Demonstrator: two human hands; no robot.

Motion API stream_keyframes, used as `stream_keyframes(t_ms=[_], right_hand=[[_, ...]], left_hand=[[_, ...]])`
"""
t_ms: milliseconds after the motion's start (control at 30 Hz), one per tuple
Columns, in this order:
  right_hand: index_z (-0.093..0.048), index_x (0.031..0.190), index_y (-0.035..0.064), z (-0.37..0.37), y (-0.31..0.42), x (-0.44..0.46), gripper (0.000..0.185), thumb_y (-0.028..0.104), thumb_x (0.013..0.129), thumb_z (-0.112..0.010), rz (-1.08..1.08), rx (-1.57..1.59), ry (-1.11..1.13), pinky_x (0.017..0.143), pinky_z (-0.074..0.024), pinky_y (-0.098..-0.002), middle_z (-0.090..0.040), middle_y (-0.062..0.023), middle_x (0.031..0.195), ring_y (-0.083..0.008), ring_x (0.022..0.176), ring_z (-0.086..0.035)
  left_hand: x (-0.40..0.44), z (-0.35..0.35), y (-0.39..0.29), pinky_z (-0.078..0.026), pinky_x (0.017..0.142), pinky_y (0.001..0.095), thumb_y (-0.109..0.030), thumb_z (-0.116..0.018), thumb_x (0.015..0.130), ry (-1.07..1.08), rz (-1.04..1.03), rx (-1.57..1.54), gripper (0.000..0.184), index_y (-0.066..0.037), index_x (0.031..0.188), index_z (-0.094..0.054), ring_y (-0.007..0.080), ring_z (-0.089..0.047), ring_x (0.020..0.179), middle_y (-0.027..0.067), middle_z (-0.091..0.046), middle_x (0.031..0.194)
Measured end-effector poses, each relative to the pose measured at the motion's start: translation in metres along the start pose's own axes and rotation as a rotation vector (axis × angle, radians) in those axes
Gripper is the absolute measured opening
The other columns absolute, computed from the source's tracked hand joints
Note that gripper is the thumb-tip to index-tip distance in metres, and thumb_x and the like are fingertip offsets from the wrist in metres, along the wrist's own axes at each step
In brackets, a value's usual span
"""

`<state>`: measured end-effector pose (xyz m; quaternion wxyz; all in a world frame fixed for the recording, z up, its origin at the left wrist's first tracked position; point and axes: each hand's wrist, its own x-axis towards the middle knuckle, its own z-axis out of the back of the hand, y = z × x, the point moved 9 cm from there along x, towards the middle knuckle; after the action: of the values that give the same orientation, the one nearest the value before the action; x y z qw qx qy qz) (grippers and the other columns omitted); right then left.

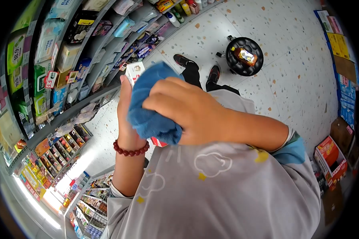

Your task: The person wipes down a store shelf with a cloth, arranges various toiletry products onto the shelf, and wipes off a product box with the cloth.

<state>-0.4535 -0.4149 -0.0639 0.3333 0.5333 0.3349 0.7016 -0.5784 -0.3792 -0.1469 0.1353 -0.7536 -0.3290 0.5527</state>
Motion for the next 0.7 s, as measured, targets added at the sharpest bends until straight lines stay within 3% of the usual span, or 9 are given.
stream_keyframes(t_ms=[33,100,200,400,467,533,600,667,700], right_hand=[[-0.058,0.113,0.0063,0.000,0.005,0.006,0.063,0.022,0.056,-0.080,-0.004,0.015,0.033,0.075,-0.0488,-0.0451,-0.053,-0.0141,0.109,-0.0352,0.091,-0.055],[-0.058,0.112,0.0053,-0.006,0.024,0.006,0.061,0.021,0.056,-0.078,0.055,0.098,0.020,0.075,-0.0485,-0.0449,-0.054,-0.0143,0.108,-0.0354,0.085,-0.054],[-0.059,0.111,0.0051,-0.016,0.023,-0.004,0.057,0.019,0.060,-0.078,0.022,0.125,0.161,0.074,-0.0484,-0.0443,-0.055,-0.0133,0.108,-0.0348,0.085,-0.055],[-0.060,0.110,0.0050,0.012,0.007,0.018,0.048,0.018,0.067,-0.078,0.008,0.074,-0.166,0.073,-0.0484,-0.0415,-0.057,-0.0125,0.099,-0.0330,0.083,-0.057],[-0.060,0.108,0.0038,-0.004,0.024,0.011,0.046,0.019,0.068,-0.077,0.103,0.083,0.020,0.072,-0.0480,-0.0412,-0.056,-0.0126,0.099,-0.0330,0.082,-0.056],[-0.060,0.108,0.0027,-0.010,0.022,-0.001,0.045,0.019,0.070,-0.076,0.119,0.096,0.011,0.072,-0.0477,-0.0411,-0.055,-0.0131,0.101,-0.0329,0.082,-0.056],[-0.057,0.108,0.0054,-0.015,0.017,-0.007,0.065,0.020,0.050,-0.084,0.088,0.068,0.041,0.071,-0.0471,-0.0389,-0.051,-0.0099,0.100,-0.0298,0.083,-0.053],[-0.057,0.109,0.0059,-0.011,0.012,-0.001,0.064,0.019,0.052,-0.084,0.073,0.063,-0.005,0.072,-0.0475,-0.0398,-0.052,-0.0103,0.101,-0.0310,0.084,-0.054],[-0.058,0.109,0.0065,-0.004,0.007,0.005,0.062,0.018,0.054,-0.084,0.062,0.054,-0.052,0.072,-0.0478,-0.0406,-0.052,-0.0106,0.102,-0.0322,0.086,-0.054]], left_hand=[[-0.004,-0.008,-0.012,-0.057,0.080,0.0353,-0.052,-0.040,0.107,0.027,-0.083,0.064,0.049,-0.010,0.117,-0.064,0.0197,-0.068,0.090,0.0090,-0.070,0.103],[0.017,0.002,-0.009,-0.058,0.078,0.0341,-0.050,-0.042,0.106,0.171,0.076,-0.122,0.045,-0.012,0.108,-0.065,0.0209,-0.067,0.086,0.0076,-0.068,0.095],[0.008,0.003,-0.024,-0.056,0.067,0.0338,-0.058,-0.043,0.104,-0.051,0.008,0.045,0.051,-0.011,0.103,-0.064,0.0222,-0.065,0.077,0.0082,-0.068,0.092],[-0.005,-0.013,-0.035,-0.057,0.067,0.0372,-0.062,-0.039,0.105,-0.144,-0.143,0.054,0.057,-0.010,0.106,-0.063,0.0260,-0.066,0.073,0.0114,-0.069,0.089],[-0.002,-0.006,-0.051,-0.057,0.067,0.0352,-0.060,-0.037,0.106,-0.116,-0.120,0.025,0.056,-0.009,0.104,-0.062,0.0235,-0.066,0.071,0.0106,-0.068,0.085],[0.005,0.013,-0.071,-0.056,0.065,0.0324,-0.059,-0.038,0.106,-0.152,-0.228,0.138,0.055,-0.010,0.100,-0.060,0.0191,-0.064,0.070,0.0082,-0.066,0.082],[0.002,0.017,-0.073,-0.055,0.063,0.0311,-0.059,-0.039,0.106,-0.304,-0.334,0.197,0.054,-0.010,0.098,-0.060,0.0166,-0.063,0.068,0.0067,-0.065,0.080],[0.004,0.008,-0.060,-0.055,0.064,0.0325,-0.058,-0.041,0.106,-0.168,-0.253,0.203,0.052,-0.010,0.097,-0.059,0.0162,-0.063,0.069,0.0060,-0.065,0.081],[0.007,0.000,-0.045,-0.055,0.071,0.0305,-0.059,-0.041,0.106,0.010,-0.168,0.096,0.055,-0.008,0.113,-0.061,0.0158,-0.066,0.080,0.0069,-0.068,0.094]])
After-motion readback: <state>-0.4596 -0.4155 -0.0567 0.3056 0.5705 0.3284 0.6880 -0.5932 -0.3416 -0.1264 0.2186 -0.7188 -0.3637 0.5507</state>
